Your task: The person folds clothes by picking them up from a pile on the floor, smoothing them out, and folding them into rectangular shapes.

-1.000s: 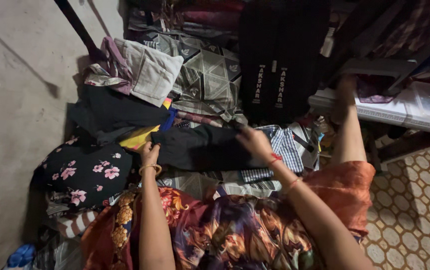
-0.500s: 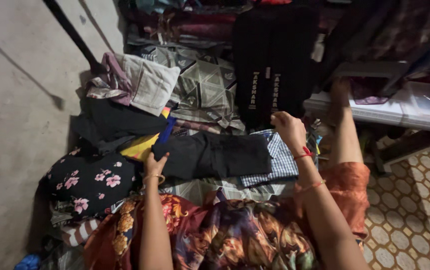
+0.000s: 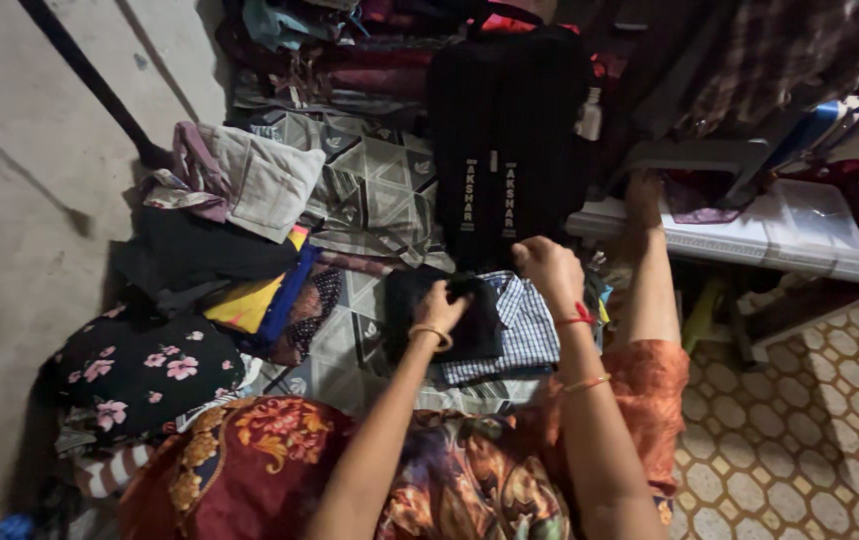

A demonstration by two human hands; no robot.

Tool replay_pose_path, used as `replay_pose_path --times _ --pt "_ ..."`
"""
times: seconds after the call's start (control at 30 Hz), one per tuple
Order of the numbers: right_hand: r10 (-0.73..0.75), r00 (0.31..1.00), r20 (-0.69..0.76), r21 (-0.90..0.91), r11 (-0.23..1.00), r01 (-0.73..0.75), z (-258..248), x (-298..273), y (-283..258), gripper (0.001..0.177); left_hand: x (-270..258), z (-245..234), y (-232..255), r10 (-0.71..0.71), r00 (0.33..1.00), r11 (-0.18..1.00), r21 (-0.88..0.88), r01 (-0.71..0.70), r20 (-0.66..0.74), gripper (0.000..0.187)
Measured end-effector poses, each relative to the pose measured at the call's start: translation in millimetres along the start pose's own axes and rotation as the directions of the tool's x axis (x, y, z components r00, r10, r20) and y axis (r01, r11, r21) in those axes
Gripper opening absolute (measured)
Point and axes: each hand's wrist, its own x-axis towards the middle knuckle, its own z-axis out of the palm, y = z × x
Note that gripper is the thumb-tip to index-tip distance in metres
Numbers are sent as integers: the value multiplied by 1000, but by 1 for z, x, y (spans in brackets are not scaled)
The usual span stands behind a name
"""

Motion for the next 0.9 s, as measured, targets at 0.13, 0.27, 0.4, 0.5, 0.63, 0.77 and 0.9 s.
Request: replay_pose_path --times 0.13,0.27,0.4,0.5,0.63,0.77,0.9 --pt "-20 1000 6 -174 985 21 31 14 33 35 -6 39 -24 40 999 998 52 -39 -22 65" --pt "40 989 142 -107 994 -25 70 38 68 39 -6 6 -63 -53 989 996 68 63 -140 60" --pt "78 972 220 -152 987 -45 130 51 98 41 -12 -30 -84 -292 942 927 -290 237 -164 57" --pt "25 978 205 -174 985 11 164 44 117 57 -20 -46 -93 -146 901 987 -124 103 -408 48" --pt "273 840 469 -193 960 -204 188 29 132 71 -30 -50 -105 -211 897 977 -93 190 -388 46" --pt "236 754 613 127 912 -389 186 18 138 73 -22 -45 -124 -283 935 924 -324 205 -215 48" --pt "322 687 652 145 836 -529 185 15 135 73 -9 -46 -136 -335 940 863 -422 278 -64 59"
